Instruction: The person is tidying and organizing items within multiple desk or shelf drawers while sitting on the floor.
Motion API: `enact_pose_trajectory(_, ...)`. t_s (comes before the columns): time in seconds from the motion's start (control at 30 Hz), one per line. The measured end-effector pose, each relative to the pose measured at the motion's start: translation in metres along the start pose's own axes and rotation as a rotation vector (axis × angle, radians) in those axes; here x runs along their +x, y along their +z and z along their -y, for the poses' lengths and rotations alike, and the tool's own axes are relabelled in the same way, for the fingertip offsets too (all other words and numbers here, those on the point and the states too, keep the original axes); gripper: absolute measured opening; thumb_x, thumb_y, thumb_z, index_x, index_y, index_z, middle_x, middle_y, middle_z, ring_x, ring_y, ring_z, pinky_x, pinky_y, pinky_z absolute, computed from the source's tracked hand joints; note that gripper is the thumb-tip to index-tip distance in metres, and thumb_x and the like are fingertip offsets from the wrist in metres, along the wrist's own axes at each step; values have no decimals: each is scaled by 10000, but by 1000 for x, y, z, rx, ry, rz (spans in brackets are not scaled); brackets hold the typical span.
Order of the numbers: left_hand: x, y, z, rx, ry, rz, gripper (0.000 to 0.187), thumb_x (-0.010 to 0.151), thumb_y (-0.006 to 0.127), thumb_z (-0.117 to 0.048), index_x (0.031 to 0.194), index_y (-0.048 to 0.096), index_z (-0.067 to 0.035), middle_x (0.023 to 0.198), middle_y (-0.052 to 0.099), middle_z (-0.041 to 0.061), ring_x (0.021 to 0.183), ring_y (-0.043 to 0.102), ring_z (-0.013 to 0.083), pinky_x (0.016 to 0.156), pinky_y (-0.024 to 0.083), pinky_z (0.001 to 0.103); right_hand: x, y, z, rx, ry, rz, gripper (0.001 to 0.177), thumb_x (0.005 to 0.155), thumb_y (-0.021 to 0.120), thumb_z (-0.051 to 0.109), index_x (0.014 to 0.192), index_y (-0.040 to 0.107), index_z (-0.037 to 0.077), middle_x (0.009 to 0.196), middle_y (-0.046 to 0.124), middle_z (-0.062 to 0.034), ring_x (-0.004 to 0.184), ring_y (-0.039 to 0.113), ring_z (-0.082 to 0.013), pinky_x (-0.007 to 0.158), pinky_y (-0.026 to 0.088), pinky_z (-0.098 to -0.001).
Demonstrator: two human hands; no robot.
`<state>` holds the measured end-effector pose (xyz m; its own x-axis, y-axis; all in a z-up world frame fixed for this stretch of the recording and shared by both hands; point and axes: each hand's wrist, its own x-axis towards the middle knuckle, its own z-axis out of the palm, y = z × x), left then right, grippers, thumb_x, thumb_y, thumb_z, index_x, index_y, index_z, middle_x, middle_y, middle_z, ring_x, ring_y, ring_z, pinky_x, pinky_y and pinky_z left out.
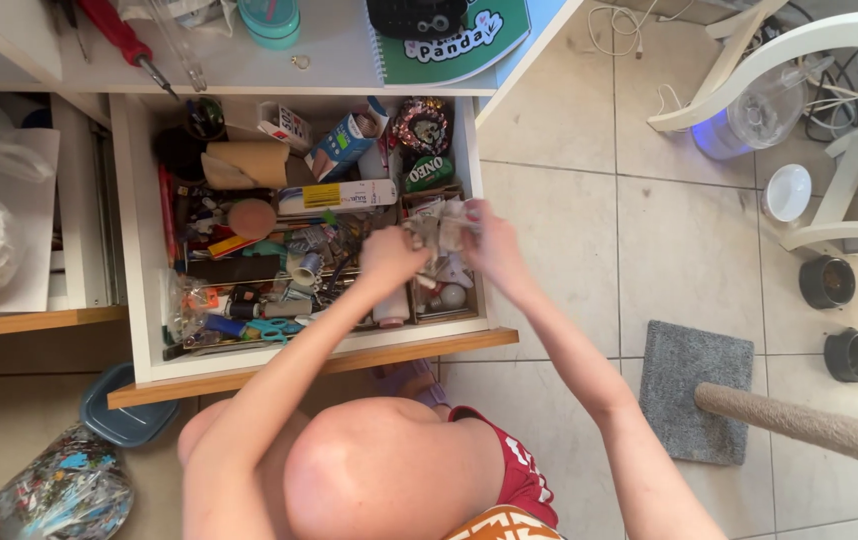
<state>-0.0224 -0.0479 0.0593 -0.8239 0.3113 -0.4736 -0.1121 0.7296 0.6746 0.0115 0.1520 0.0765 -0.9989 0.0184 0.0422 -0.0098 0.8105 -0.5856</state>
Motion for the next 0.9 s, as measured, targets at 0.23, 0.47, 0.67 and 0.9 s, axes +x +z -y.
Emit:
enact_pose_trajectory(0.23,-25,-30,50,-110,60,-205,374,779,721,-400,883,747,-42,811,725,189,840,716,403,809,577,478,-5,105,-62,-438,93,611,388,746,785,140,1072,633,-6,1087,688,-278,1041,684,-442,900,569,-479)
enact_pose_trajectory(0.47,-46,-24,65,-185,44,-164,383,748,713,-378,872,715,-15,800,740,187,829,725,399,807,567,466,-36,93,-50,-113,-51,271,481,864,675,140,1296,516,0,1255,578,-291,1104,602,-492,896,533,-547)
enact_pose_trajectory(0.67,-38,-27,71,-130,75,-172,396,742,723,-396,787,665,-7,774,718,196,833,711,406,806,564,470,-3,12,71,-417,-102,245,621,773,729,225,1322,496,51,1403,456,-236,1289,460,-445,958,469,-565)
enact_pose_trajectory(0.9,-30,-80,91,-4,-58,-44,380,795,682,-391,872,686,-18,885,769,146,883,762,289,857,597,414,-18,111,-85,-537,-567,293,638,954,593,212,1473,416,-115,1521,418,-332,1465,367,-511,1239,318,-559)
